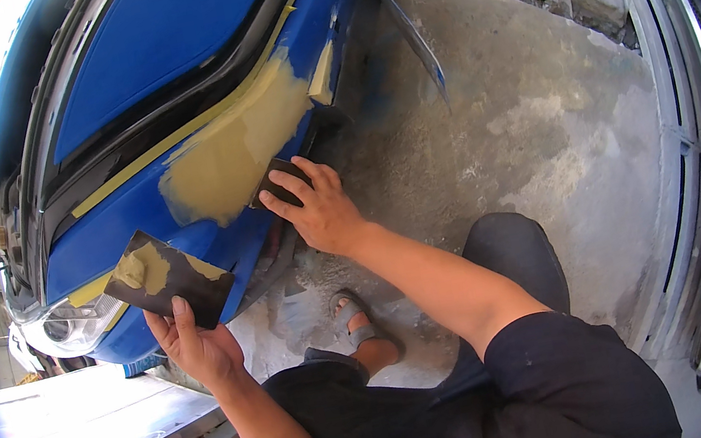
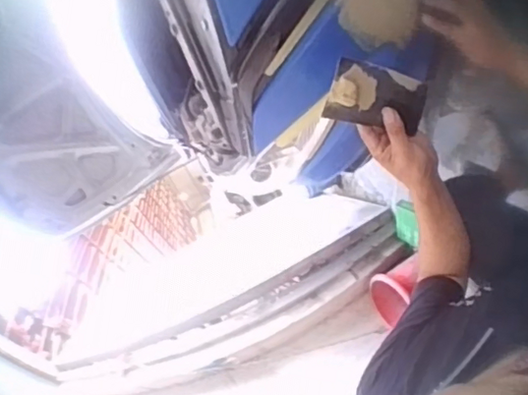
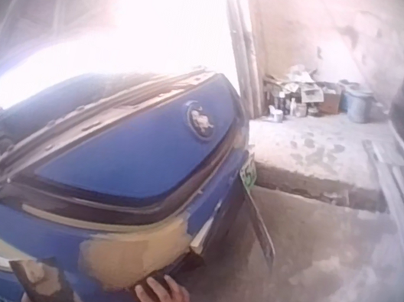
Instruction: The person applies yellow putty to a blue car bumper and smooths it using a spreader and a sanding block.
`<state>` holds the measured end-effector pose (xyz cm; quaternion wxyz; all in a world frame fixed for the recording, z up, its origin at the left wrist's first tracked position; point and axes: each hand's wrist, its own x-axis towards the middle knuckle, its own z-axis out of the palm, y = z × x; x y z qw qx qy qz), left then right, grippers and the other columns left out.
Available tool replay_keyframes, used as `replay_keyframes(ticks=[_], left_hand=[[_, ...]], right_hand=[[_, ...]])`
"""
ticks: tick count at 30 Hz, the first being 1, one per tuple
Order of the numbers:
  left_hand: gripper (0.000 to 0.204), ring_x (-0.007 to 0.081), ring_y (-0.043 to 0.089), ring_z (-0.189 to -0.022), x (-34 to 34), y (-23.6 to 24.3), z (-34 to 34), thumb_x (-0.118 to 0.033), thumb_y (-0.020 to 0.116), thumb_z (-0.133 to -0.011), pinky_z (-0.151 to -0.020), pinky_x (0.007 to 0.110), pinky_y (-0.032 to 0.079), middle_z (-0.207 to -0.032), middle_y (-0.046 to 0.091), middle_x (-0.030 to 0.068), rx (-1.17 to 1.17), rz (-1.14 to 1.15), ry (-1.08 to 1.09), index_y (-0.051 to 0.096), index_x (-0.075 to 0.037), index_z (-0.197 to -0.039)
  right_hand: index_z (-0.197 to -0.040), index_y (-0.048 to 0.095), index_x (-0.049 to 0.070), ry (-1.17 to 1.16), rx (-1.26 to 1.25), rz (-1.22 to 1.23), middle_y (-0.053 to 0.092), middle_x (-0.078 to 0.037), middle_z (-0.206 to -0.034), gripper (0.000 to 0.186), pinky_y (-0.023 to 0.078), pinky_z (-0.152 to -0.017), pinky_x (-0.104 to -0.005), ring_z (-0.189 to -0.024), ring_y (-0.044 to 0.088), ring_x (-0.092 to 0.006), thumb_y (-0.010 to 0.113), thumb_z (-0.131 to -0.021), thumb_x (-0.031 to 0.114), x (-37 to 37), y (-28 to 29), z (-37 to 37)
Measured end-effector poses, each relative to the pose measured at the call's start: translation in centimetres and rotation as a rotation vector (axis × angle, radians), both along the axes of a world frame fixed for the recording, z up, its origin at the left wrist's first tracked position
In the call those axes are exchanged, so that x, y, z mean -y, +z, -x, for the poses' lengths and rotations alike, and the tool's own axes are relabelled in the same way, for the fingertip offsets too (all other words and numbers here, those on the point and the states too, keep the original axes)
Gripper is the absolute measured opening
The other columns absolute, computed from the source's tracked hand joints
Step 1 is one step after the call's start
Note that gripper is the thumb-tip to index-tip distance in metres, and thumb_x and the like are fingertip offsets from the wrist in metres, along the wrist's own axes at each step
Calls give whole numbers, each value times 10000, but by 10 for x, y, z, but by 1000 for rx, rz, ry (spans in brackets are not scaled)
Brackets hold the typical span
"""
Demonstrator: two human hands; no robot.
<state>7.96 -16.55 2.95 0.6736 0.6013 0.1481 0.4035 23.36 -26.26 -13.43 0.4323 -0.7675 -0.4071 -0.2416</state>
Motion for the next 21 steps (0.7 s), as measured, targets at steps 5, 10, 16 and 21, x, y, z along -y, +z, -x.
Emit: replay_keyframes(ticks=[5, 10, 16, 21], left_hand=[[427, 224, 545, -1146, 0, -1, 0, 1, 520, -912, -1000, 382, 423, -1254, 557, 107, -17, -3, 18, 439, -24, -1330], [432, 229, 555, -1131, 1, -2, -2, -13, 528, -911, -995, 393, 427, -1249, 559, 115, -29, -11, 23, 437, -26, -1333], [437, 239, 554, -1130, 1, -3, -3, -21, 533, -910, -990, 406, 431, -1245, 560, 119, -29, 4, 13, 432, -27, -1335], [436, 246, 551, -1138, 2, -2, -6, -11, 521, -912, -987, 421, 433, -1246, 559, 122, -9, 18, 3, 427, -28, -1337]], right_hand=[[-1271, 532, 201, -8, -68, 27, 406, -98, -1351, 567, 330, -976, -514, -1240, 363, -387, 624, -738, 30, 13, 4, 0], [-1261, 538, 198, -30, -1, -12, 408, -102, -1353, 536, 338, -974, -510, -1245, 371, -388, 626, -758, 34, 15, 18, -24], [-1257, 547, 198, 40, -61, -11, 413, -99, -1359, 542, 336, -981, -507, -1244, 374, -394, 616, -752, 13, 14, -4, -20], [-1268, 545, 190, 14, -86, -45, 418, -101, -1354, 554, 332, -987, -502, -1248, 365, -393, 623, -745, 24, 25, 15, -21]])
